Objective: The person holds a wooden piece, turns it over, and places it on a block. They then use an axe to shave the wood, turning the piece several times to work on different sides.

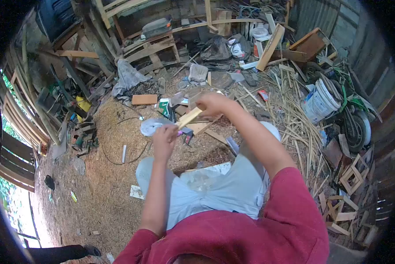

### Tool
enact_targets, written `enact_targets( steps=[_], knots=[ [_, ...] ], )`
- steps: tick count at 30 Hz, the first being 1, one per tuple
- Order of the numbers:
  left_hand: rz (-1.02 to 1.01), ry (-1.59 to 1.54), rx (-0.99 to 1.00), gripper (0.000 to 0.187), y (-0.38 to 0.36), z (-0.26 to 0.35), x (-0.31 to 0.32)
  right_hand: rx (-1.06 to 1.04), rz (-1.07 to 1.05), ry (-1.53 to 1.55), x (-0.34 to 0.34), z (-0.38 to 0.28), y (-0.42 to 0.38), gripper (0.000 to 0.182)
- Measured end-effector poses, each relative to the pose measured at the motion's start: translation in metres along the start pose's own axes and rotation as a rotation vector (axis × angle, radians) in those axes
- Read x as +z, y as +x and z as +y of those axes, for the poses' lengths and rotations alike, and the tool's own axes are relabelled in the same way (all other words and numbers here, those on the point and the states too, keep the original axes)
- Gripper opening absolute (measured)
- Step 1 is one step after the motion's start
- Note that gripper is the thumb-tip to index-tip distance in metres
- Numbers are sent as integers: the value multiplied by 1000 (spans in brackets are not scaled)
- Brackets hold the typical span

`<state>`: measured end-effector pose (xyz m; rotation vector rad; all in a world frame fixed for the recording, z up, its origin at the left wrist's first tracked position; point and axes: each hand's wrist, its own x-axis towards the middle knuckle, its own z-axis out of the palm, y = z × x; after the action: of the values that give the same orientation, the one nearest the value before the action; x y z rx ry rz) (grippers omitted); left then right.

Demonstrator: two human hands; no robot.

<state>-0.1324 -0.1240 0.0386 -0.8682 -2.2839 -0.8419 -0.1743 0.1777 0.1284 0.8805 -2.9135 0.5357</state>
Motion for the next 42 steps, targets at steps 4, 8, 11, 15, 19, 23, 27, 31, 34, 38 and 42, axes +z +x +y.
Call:
enact_targets(
  steps=[4, 8, 11, 15, 19, 23, 27, 31, 34, 38, 42],
  knots=[
    [-130, 148, 124, 40, 63, 28, -23, 55, 204, 106, -2, 26, -25, 42],
    [-259, 260, 327, 40, 128, 55, -25, 158, 438, 191, -12, 44, -55, 41],
    [-243, 247, 451, 35, 181, 73, -20, 181, 648, 189, -34, 52, -73, 40],
    [-230, 303, 589, 27, 231, 102, -23, 192, 876, 159, -43, 57, -82, 38],
    [-237, 393, 681, 20, 258, 117, -32, 197, 989, 123, -44, 63, -76, 41],
    [-270, 459, 699, 25, 265, 116, -43, 192, 1001, 124, -41, 62, -65, 42],
    [-316, 466, 679, 32, 267, 120, -52, 141, 1044, 140, -36, 56, -58, 41],
    [-355, 447, 679, 30, 269, 106, -61, 177, 964, 178, -38, 48, -56, 43],
    [-332, 441, 660, 33, 275, 106, -65, 229, 963, 213, -33, 46, -53, 45],
    [-102, 406, 602, 53, 305, 120, -69, 333, 1007, 299, -33, 32, -39, 47],
    [4, 23, 333, 84, 296, 109, -49, 429, 911, 395, -20, 26, -37, 52]
  ],
)
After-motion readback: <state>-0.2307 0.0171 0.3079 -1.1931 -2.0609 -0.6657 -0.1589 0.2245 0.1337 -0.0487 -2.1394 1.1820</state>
